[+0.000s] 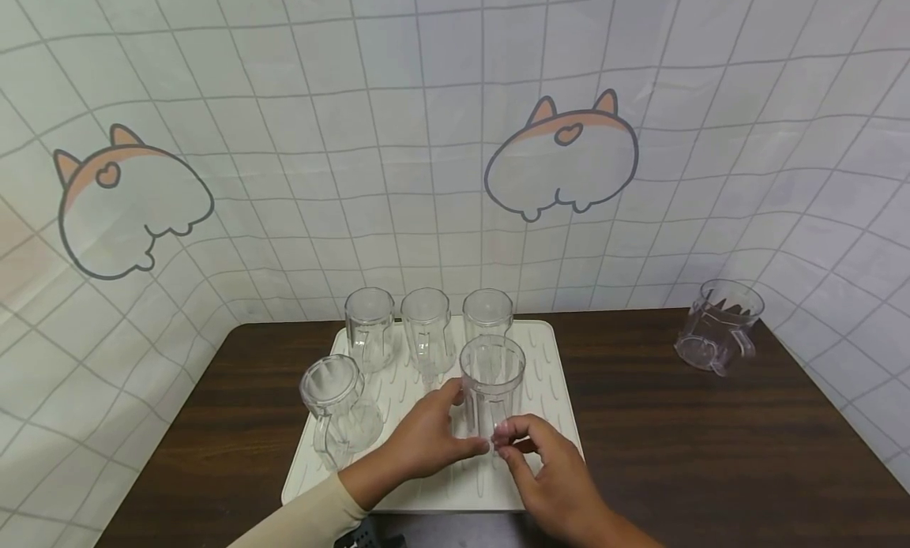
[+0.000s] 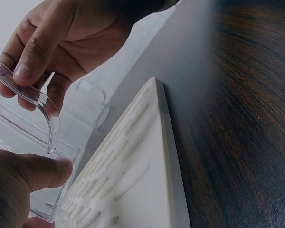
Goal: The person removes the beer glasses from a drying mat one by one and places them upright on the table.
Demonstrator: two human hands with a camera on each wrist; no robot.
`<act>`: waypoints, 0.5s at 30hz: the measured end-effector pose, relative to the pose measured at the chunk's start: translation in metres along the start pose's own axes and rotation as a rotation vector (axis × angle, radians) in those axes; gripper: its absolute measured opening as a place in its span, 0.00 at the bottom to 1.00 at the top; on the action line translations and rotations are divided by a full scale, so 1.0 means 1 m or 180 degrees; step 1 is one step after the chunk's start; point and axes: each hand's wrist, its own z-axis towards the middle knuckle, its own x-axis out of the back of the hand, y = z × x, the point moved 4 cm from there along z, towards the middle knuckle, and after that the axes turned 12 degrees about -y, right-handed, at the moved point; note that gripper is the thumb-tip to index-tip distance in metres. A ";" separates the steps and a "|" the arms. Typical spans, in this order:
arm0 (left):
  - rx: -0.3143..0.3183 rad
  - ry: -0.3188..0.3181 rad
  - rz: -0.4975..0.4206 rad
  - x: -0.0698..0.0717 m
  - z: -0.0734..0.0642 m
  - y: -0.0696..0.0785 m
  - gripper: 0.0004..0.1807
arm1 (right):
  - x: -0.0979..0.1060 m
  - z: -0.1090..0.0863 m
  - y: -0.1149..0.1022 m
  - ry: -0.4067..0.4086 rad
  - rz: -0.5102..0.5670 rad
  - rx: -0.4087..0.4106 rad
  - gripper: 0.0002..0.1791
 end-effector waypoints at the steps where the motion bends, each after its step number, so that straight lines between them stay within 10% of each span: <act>1: -0.0024 0.0011 0.0018 0.000 0.000 0.000 0.46 | 0.001 -0.001 0.000 0.0000 -0.0029 -0.0035 0.26; 15: -0.0173 0.0119 0.0420 0.017 -0.021 0.008 0.38 | 0.022 -0.007 0.007 0.0155 -0.0364 -0.0317 0.25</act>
